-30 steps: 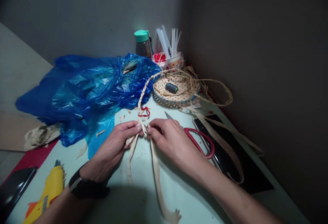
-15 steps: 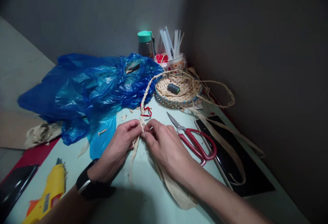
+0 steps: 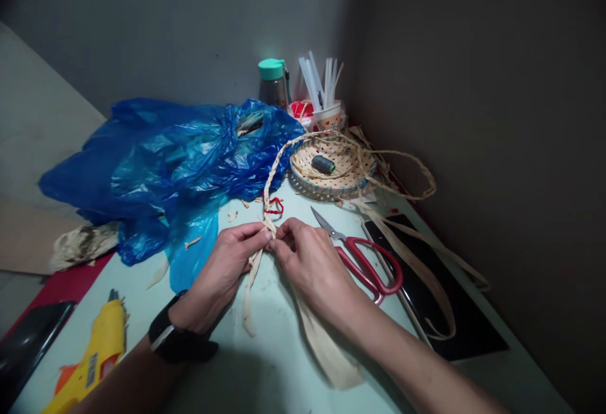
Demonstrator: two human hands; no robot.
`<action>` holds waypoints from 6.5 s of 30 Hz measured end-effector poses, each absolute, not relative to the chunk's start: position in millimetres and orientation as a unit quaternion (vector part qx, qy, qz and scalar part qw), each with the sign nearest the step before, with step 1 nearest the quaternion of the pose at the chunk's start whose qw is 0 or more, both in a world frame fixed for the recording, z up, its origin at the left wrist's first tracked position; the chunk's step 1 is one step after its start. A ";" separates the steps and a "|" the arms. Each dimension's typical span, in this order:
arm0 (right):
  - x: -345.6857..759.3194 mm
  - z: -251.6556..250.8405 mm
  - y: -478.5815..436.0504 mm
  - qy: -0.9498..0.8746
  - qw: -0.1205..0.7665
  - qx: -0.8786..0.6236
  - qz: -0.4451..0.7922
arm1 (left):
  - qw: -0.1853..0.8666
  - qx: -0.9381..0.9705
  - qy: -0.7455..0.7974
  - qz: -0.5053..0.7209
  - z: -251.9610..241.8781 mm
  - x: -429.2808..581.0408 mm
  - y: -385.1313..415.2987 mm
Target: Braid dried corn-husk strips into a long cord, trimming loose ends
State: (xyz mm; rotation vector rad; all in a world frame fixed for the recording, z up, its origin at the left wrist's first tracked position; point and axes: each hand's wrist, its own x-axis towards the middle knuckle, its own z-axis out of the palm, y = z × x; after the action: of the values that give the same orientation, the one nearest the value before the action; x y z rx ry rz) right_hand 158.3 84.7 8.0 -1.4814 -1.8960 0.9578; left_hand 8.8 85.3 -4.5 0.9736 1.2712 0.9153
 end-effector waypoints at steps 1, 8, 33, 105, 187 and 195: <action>157.6 9.4 84.2 -0.705 0.270 -0.552 0.353 | 0.609 0.415 0.546 0.398 -4.8 8.8 85.1; 154.4 8.6 84.3 -0.694 0.294 -0.534 0.383 | 0.637 0.393 0.529 0.400 -4.1 10.2 86.1; 171.1 6.8 91.0 -0.753 0.224 -0.538 0.306 | 0.631 0.415 0.514 0.407 -0.4 8.3 91.1; 161.6 37.5 78.6 -0.776 0.284 -0.527 0.200 | 0.673 0.354 0.472 0.446 -3.3 -1.8 90.0; 150.1 2.1 98.0 -0.591 0.329 -0.390 0.625 | 0.635 0.480 0.471 0.380 0.3 2.2 90.6; 151.5 -5.8 93.9 -0.739 0.272 -0.480 0.386 | 0.628 0.447 0.515 0.375 1.1 0.8 83.5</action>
State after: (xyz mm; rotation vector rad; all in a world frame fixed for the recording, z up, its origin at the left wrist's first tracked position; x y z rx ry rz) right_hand 151.5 93.9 -5.8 -1.2932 -1.9901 1.0384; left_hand 0.8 83.5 1.1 1.0238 1.1802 0.8586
